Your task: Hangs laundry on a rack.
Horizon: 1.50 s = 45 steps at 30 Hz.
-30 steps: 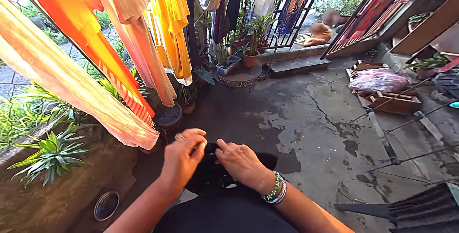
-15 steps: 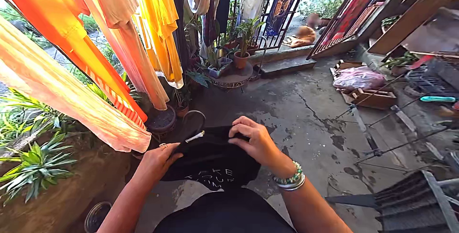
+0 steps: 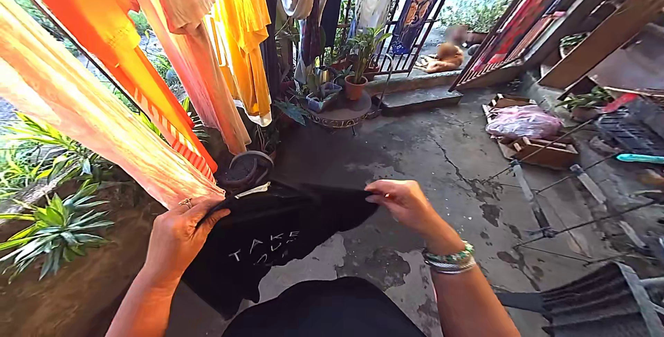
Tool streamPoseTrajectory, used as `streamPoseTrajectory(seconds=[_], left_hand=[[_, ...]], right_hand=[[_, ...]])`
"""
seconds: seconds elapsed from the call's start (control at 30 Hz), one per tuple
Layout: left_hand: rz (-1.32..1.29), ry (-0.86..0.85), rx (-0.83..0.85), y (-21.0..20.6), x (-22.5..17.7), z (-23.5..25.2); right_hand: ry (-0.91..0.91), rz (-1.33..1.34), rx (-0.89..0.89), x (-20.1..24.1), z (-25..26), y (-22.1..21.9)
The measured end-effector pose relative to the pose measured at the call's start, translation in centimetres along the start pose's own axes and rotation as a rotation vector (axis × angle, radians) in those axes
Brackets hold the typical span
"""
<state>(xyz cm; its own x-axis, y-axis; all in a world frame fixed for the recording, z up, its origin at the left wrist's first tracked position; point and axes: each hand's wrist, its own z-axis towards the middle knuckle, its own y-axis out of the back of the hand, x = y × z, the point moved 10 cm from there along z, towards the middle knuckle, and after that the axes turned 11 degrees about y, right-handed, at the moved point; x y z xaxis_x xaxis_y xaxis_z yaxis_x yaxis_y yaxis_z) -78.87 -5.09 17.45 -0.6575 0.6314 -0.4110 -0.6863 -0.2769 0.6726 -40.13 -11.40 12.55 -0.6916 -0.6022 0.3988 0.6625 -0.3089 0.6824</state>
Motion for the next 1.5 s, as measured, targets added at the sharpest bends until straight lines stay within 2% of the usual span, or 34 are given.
streamPoseTrajectory(seconds=[0.1,0.17,0.23,0.37,0.53,0.63,0.7,0.77,0.87,0.93,1.0,1.07,1.23,1.3,1.4,1.5], left_hand=[[0.073,-0.002,-0.008,0.9,1.0,-0.3],[-0.014,0.007,-0.022,0.8,0.4,-0.3],[-0.145,0.003,-0.016,0.3,-0.2,0.0],[-0.208,-0.054,-0.005,-0.3,-1.0,0.8],[-0.188,-0.054,0.070,-0.5,-0.8,2.4],[-0.243,-0.037,-0.072,2.1,-1.5,3.7],[-0.218,-0.061,-0.076,3.3,-2.5,4.2],[-0.161,-0.048,0.065,1.4,-2.3,3.9],[-0.167,0.033,0.320,-4.8,-0.3,1.6],[-0.266,0.004,0.298,-6.4,-0.6,0.4],[-0.325,-0.077,0.169,-5.8,-2.2,0.5],[-0.340,-0.154,0.133,-4.7,-3.7,1.2],[-0.300,-0.330,0.201,-2.4,-6.1,3.2],[-0.331,-0.353,0.191,-2.3,-7.0,3.4],[-0.415,-0.374,0.157,-2.5,-8.7,3.1],[-0.461,-0.409,0.155,-3.2,-10.5,3.2]], right_hand=[[-0.043,-0.106,0.004,-0.4,-0.8,2.3],[-0.028,-0.169,0.117,0.5,-0.4,1.1],[0.010,-0.100,0.150,2.5,0.8,-0.6],[0.111,0.169,0.050,5.2,2.1,-3.6],[0.102,0.136,-0.087,6.8,1.9,-3.5],[0.137,0.027,-0.106,8.1,1.1,-4.7],[0.154,0.003,-0.142,9.1,0.6,-5.0],[0.144,-0.009,-0.187,10.0,0.3,-4.4],[0.116,-0.043,-0.267,10.6,-0.2,-2.2],[0.095,-0.047,-0.296,11.1,-0.5,-1.3],[0.094,-0.046,-0.310,11.5,-0.8,-1.0],[0.099,-0.065,-0.317,11.8,-1.3,-0.2],[0.080,-0.265,-0.390,13.5,-3.0,4.4],[0.045,-0.252,-0.335,13.3,-3.9,4.1],[-0.050,-0.203,-0.121,12.9,-4.0,2.1],[-0.048,-0.027,-0.114,12.6,-3.8,1.8]])
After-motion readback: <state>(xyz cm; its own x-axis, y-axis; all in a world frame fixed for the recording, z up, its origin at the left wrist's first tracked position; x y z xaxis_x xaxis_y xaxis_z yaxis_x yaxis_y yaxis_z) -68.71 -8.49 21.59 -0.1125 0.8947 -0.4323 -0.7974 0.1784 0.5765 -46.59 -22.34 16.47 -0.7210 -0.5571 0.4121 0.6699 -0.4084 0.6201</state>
